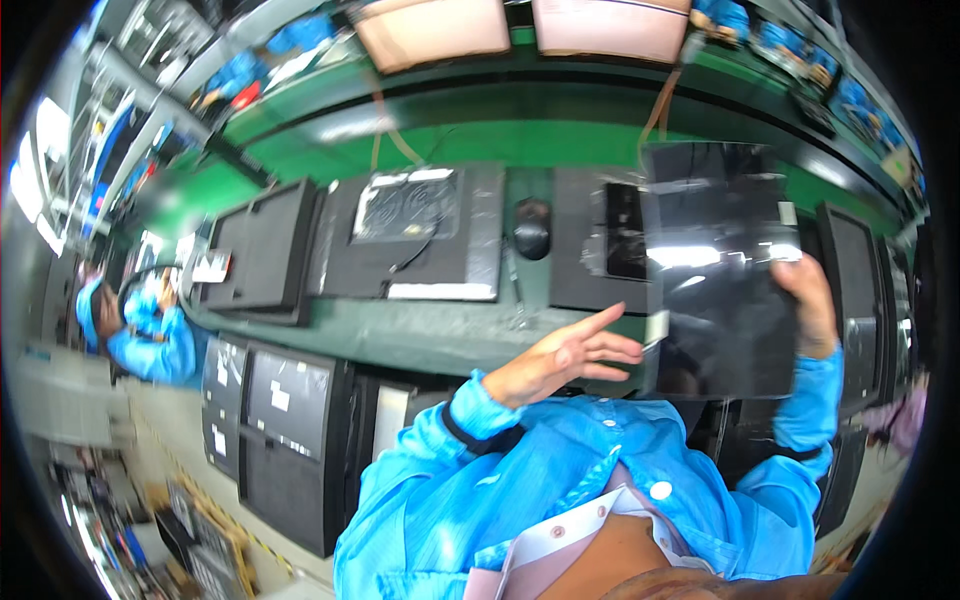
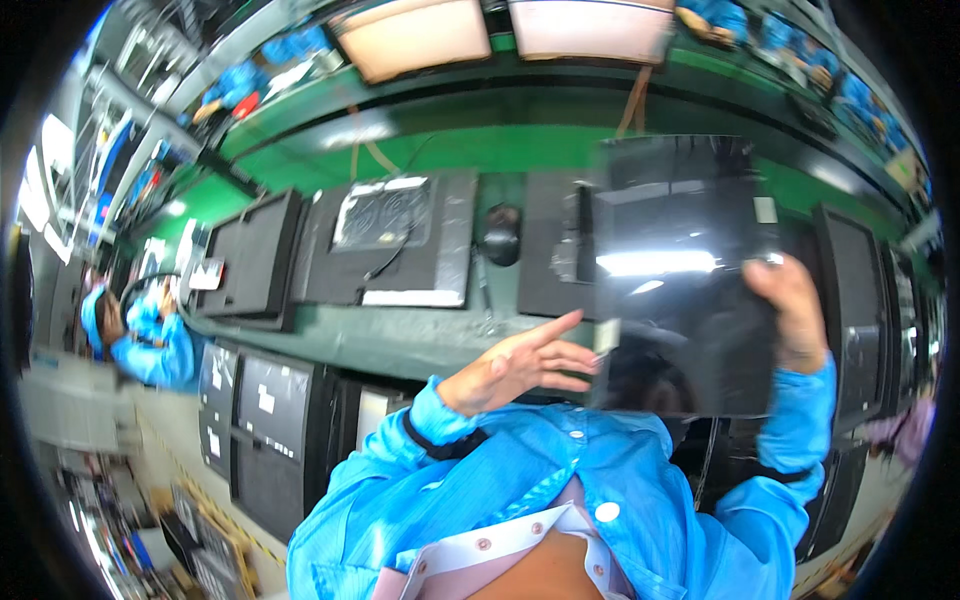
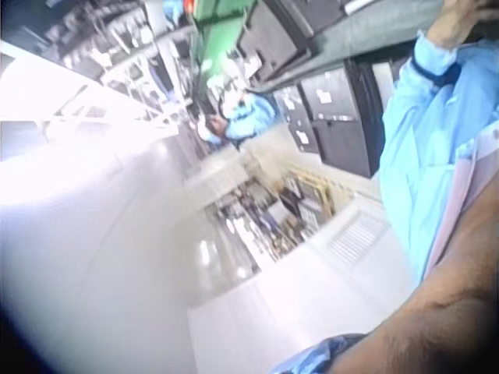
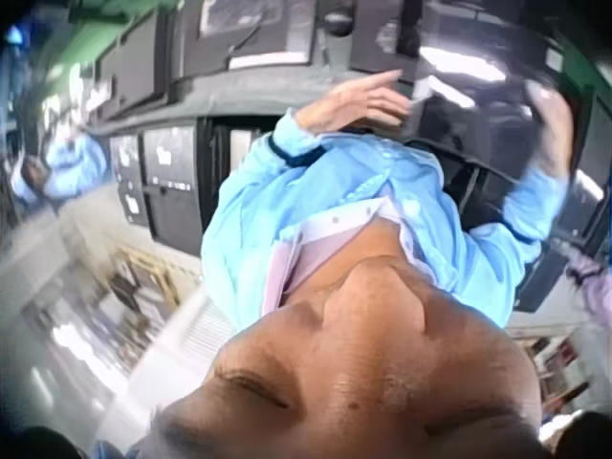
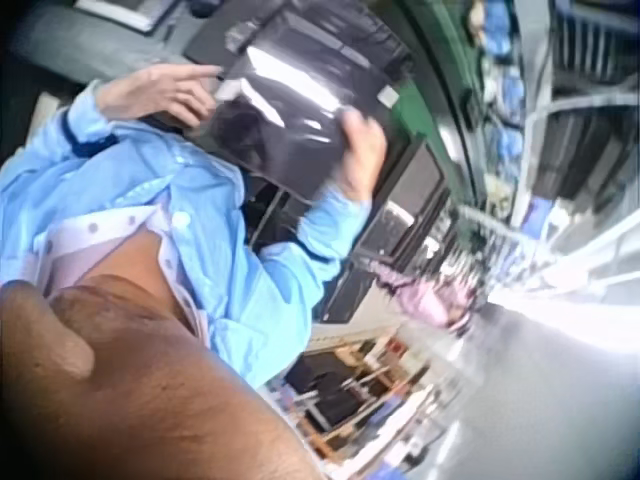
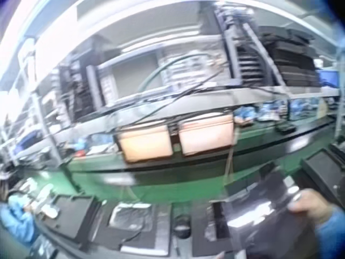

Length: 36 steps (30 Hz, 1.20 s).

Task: Testing electronic tablets, connecting cables, checking screens, and marking them with a pen on an assembly line.

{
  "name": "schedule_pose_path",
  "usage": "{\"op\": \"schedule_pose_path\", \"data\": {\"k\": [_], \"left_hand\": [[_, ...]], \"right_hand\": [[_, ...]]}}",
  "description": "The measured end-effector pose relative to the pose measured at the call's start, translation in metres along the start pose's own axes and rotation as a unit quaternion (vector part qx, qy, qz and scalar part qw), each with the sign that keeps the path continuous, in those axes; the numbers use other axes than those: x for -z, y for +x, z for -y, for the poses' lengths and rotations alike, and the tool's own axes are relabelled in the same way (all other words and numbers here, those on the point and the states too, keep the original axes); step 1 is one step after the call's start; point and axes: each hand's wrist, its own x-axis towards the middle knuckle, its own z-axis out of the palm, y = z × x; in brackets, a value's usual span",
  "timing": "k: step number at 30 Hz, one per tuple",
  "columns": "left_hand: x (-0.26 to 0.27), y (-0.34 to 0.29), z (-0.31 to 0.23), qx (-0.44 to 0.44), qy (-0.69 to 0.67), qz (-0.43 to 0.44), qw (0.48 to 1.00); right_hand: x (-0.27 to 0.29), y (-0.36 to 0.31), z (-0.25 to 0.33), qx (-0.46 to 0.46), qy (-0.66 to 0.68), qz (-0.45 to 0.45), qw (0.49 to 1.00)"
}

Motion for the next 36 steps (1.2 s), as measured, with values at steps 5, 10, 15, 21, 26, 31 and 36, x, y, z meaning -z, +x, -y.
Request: {"op": "schedule_pose_path", "data": {"k": [5, 10, 15, 21, 26, 31, 36], "left_hand": [[0.006, -0.096, -0.008, -0.073, -0.018, -0.303, 0.950], [0.014, -0.176, -0.018, -0.357, -0.094, -0.447, 0.815], [0.023, -0.206, -0.047, -0.419, -0.101, -0.481, 0.763], [0.035, -0.200, -0.070, -0.435, -0.102, -0.440, 0.779], [0.033, -0.202, -0.074, -0.458, -0.137, -0.432, 0.764], [0.036, -0.198, -0.066, -0.417, -0.114, -0.490, 0.757], [0.035, -0.187, -0.058, -0.418, -0.082, -0.469, 0.774]], "right_hand": [[-0.181, 0.107, -0.082, 0.038, -0.024, 0.267, 0.963], [-0.341, 0.180, -0.138, 0.494, -0.408, 0.165, 0.750], [-0.371, 0.173, -0.154, 0.383, -0.442, 0.330, 0.741], [-0.376, 0.157, -0.159, 0.537, -0.405, 0.172, 0.720], [-0.379, 0.143, -0.143, 0.453, -0.418, 0.289, 0.732], [-0.360, 0.107, -0.120, 0.321, -0.240, 0.304, 0.864], [-0.358, 0.094, -0.111, 0.282, -0.209, 0.315, 0.882]]}}
